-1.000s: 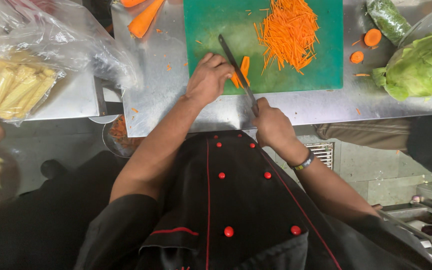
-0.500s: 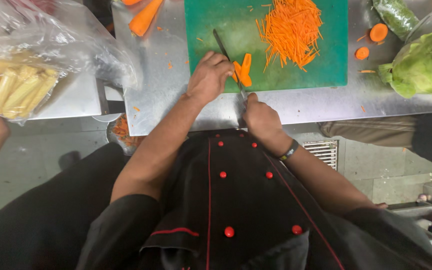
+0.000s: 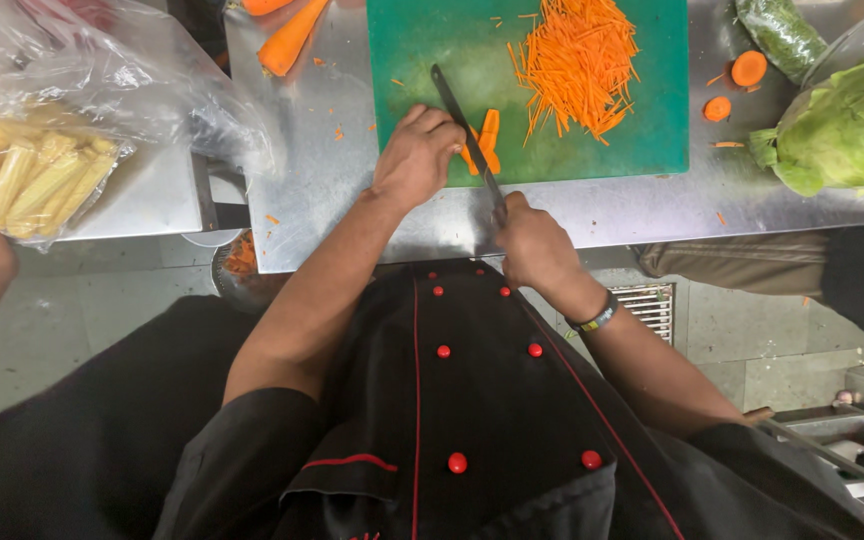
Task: The person uses a knife to slice carrots into thin strips on a green cutting board. The person repeatedly slices the carrots and occasionally gathers the pile of julienned carrots.
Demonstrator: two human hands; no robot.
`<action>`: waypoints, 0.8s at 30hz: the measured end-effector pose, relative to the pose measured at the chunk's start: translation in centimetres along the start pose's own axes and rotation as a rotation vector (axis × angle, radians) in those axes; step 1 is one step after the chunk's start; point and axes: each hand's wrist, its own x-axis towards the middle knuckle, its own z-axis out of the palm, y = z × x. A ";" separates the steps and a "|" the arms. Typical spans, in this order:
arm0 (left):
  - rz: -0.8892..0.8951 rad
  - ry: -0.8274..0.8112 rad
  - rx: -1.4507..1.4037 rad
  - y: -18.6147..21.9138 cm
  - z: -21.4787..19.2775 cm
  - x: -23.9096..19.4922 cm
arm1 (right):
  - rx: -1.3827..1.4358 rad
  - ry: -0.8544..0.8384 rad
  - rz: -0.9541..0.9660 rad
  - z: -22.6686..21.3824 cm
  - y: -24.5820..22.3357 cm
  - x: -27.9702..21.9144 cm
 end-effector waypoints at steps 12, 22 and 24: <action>0.033 0.018 -0.006 0.0 -0.2 -0.1 | 0.010 0.105 0.050 5.6 1.7 3.2; -0.373 0.038 0.512 -0.4 -1.2 -0.2 | 1.009 0.201 -0.305 4.3 4.4 2.3; -0.330 0.237 0.423 -1.0 -1.5 -1.2 | 1.334 -0.021 -0.018 4.2 4.1 2.1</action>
